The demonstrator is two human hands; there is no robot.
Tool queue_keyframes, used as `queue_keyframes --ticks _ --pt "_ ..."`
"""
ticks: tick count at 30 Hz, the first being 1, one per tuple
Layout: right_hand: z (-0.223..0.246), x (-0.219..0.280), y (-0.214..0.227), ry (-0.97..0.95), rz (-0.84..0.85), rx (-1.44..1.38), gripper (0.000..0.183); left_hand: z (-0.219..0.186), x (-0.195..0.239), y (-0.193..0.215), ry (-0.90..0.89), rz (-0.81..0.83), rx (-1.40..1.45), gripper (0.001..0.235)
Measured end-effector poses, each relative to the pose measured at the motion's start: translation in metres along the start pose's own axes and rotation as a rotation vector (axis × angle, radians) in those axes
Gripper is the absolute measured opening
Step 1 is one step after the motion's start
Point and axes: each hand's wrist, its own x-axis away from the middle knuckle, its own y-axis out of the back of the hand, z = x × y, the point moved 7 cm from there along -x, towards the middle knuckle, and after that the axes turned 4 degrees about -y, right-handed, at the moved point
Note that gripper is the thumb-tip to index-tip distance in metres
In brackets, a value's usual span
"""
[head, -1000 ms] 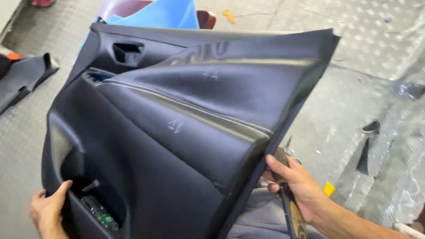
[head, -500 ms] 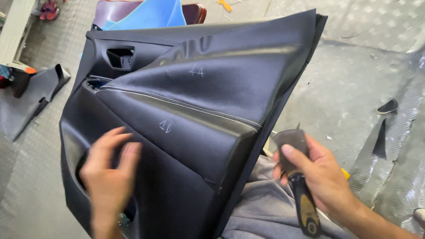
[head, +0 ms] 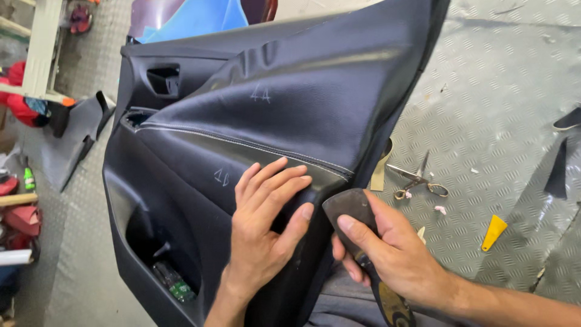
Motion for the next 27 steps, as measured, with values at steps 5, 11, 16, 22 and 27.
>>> queue_keyframes --ticks 5,11,16,22,27 --pt "0.0 0.0 -0.005 -0.001 0.011 -0.008 0.022 0.005 0.007 -0.004 -0.01 -0.033 -0.001 0.032" --pt "-0.002 -0.001 -0.01 -0.023 0.015 0.013 0.022 0.001 0.004 -0.003 -0.029 -0.046 -0.006 0.03" --pt "-0.001 0.005 0.012 -0.088 -0.089 -0.013 0.021 -0.004 -0.007 0.003 -0.065 -0.004 -0.06 0.029" --pt "-0.002 0.002 0.028 -0.012 -0.178 -0.141 0.019 -0.01 -0.025 -0.002 -0.056 0.085 0.01 0.028" --pt "-0.009 -0.007 0.022 -0.044 -0.105 -0.235 0.022 -0.018 -0.03 -0.009 -0.02 0.06 -0.077 0.027"
